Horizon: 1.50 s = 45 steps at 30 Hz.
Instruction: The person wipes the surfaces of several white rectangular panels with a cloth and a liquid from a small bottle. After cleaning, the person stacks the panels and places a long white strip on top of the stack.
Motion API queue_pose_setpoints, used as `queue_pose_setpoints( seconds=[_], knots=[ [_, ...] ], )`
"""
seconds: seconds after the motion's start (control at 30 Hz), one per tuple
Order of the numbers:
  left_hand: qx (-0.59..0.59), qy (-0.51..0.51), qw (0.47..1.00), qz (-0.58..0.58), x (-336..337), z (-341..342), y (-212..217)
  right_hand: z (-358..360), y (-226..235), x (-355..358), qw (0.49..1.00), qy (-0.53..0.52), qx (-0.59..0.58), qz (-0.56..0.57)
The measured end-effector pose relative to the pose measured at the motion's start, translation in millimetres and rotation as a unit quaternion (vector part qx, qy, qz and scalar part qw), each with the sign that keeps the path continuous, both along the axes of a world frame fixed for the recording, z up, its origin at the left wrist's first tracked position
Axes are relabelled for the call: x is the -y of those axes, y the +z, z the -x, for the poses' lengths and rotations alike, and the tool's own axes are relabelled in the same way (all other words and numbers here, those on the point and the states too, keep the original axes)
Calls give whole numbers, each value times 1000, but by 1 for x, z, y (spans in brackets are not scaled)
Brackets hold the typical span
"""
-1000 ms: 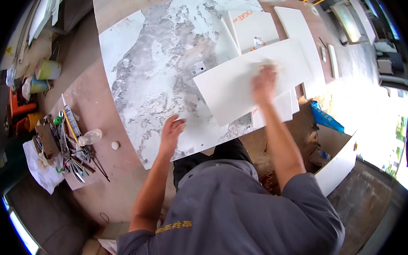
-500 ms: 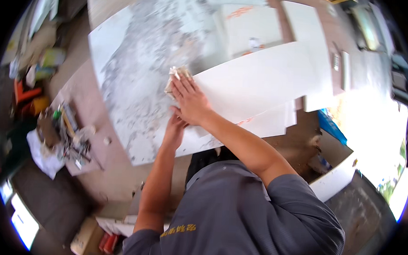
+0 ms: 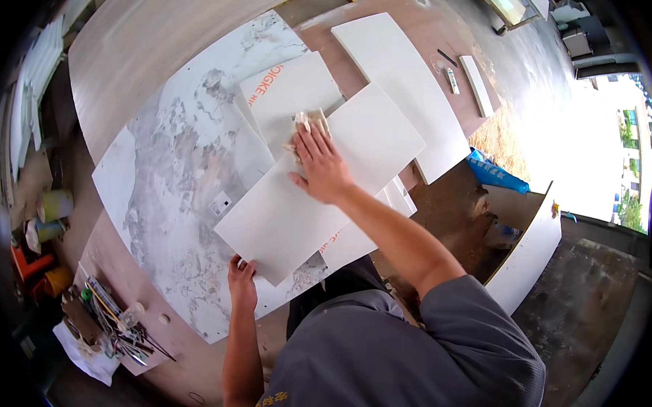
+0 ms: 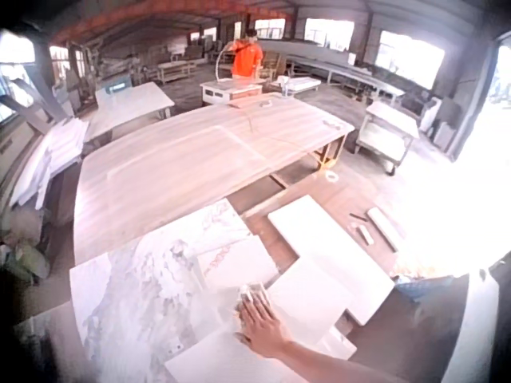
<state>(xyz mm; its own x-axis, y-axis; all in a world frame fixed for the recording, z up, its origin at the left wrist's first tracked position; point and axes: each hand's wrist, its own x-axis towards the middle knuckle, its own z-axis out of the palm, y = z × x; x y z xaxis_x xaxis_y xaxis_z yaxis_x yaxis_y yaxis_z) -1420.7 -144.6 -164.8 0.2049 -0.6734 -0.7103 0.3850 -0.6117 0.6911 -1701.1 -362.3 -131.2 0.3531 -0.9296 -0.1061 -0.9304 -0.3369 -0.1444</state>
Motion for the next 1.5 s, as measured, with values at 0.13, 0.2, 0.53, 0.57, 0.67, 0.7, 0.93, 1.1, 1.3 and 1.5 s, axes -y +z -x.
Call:
queue_pose_setpoints(
  seconds=[0.13, 0.2, 0.53, 0.57, 0.67, 0.7, 0.93, 1.1, 1.3, 1.5],
  knots=[
    [-8, -30, 999, 13, 7, -3, 3, 95, -21, 102, 975, -211, -38, 55],
    [2, -43, 999, 5, 7, -3, 9, 104, -17, 104, 970, -236, 22, 57],
    [38, -86, 995, -19, 15, 7, 24, 64, -4, -25, 993, -107, 50, -22],
    [39, -81, 996, -19, 15, 8, 26, 72, -3, -38, 991, -85, 84, -66],
    [5, -85, 996, 4, 13, 2, 21, 157, -2, -10, 946, -322, 31, 31],
    [9, -83, 997, 1, 13, 1, 20, 167, -4, -16, 928, -350, 82, 100],
    [4, -73, 997, 2, 5, -4, 12, 130, 2, -75, 978, -209, -1, -20],
    [8, -94, 995, 22, 9, -4, 7, 144, -13, 52, 970, -228, 53, 69],
    [-7, -20, 1000, -5, 3, -2, 10, -5, -13, 12, 1000, 7, -7, 15],
    [-62, 11, 997, 32, -2, -13, -19, -82, -12, -121, 942, 295, 86, -139]
  ],
)
